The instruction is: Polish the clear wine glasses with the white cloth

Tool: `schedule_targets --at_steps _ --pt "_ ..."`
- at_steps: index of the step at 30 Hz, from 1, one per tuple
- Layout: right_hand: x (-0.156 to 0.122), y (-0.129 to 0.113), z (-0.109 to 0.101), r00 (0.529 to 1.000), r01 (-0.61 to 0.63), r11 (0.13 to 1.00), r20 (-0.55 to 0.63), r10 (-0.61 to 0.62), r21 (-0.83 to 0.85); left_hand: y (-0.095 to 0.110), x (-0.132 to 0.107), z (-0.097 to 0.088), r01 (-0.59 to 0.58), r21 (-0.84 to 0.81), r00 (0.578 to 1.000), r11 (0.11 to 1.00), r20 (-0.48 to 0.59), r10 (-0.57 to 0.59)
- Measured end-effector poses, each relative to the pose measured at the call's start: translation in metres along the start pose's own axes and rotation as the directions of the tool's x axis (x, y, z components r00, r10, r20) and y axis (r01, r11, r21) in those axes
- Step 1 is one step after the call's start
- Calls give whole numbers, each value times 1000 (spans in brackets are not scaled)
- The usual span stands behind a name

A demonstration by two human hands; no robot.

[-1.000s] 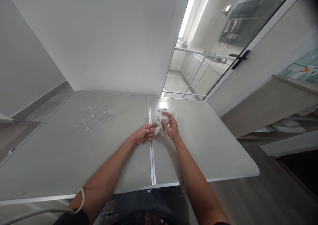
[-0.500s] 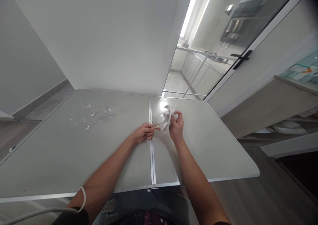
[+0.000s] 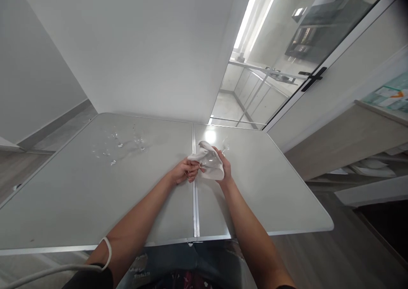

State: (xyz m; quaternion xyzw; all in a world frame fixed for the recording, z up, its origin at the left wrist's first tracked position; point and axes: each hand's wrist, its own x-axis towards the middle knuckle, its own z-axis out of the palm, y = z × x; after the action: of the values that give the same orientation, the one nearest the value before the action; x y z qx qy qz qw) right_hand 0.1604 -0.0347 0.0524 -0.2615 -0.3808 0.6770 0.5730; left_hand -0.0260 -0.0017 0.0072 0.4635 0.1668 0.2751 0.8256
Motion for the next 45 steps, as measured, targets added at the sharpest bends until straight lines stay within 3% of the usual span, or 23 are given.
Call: schedule_targets --at_steps 3,6,8,10,13,15,17,20,22,26,29,32,37,40,43,45 --pt "1 5 -2 978 183 971 -69 -195 -153 1 3 0 -96 -29 989 995 -118 92" --pt "3 12 -8 923 343 853 -31 -385 -393 4 6 1 -161 -45 962 986 -229 147" --pt "4 16 -15 883 412 683 80 -462 -604 5 7 2 -187 -27 948 982 -267 173" --pt "6 17 -23 843 470 406 263 -469 -784 3 9 3 -187 11 945 982 -273 183" --pt "9 14 -30 759 551 -8 505 -411 -835 -2 10 4 -151 97 946 984 -274 172" --pt "10 11 -31 711 564 -147 569 -414 -812 -5 9 7 -124 149 952 981 -261 160" --pt "10 8 -30 691 556 -181 573 -442 -811 -5 8 10 -99 190 964 977 -226 142" --pt "8 3 -28 690 538 -109 511 -512 -836 -3 6 13 -60 260 983 964 -150 102" --pt "6 1 -27 716 527 4 442 -541 -850 -2 4 13 -39 313 992 949 -105 75" --pt "4 -6 -30 841 472 365 285 -460 -803 -1 2 12 -52 384 998 922 -18 64" --pt "3 -10 -32 934 326 675 115 -338 -662 0 1 12 -86 390 996 917 33 80" --pt "4 -12 -30 980 168 854 -8 -197 -493 1 2 11 -101 365 995 925 28 98" --pt "6 -2 -18 992 75 930 -64 -105 -361 2 3 9 -111 243 988 964 -81 134" --pt "9 10 -15 995 81 939 -34 -98 -333 4 5 8 -150 172 964 974 -194 183" --pt "12 22 -16 982 175 887 18 -186 -427 4 8 7 -196 132 926 972 -301 227" --pt "14 29 -16 967 235 806 43 -253 -543 2 10 6 -205 141 904 969 -352 243"
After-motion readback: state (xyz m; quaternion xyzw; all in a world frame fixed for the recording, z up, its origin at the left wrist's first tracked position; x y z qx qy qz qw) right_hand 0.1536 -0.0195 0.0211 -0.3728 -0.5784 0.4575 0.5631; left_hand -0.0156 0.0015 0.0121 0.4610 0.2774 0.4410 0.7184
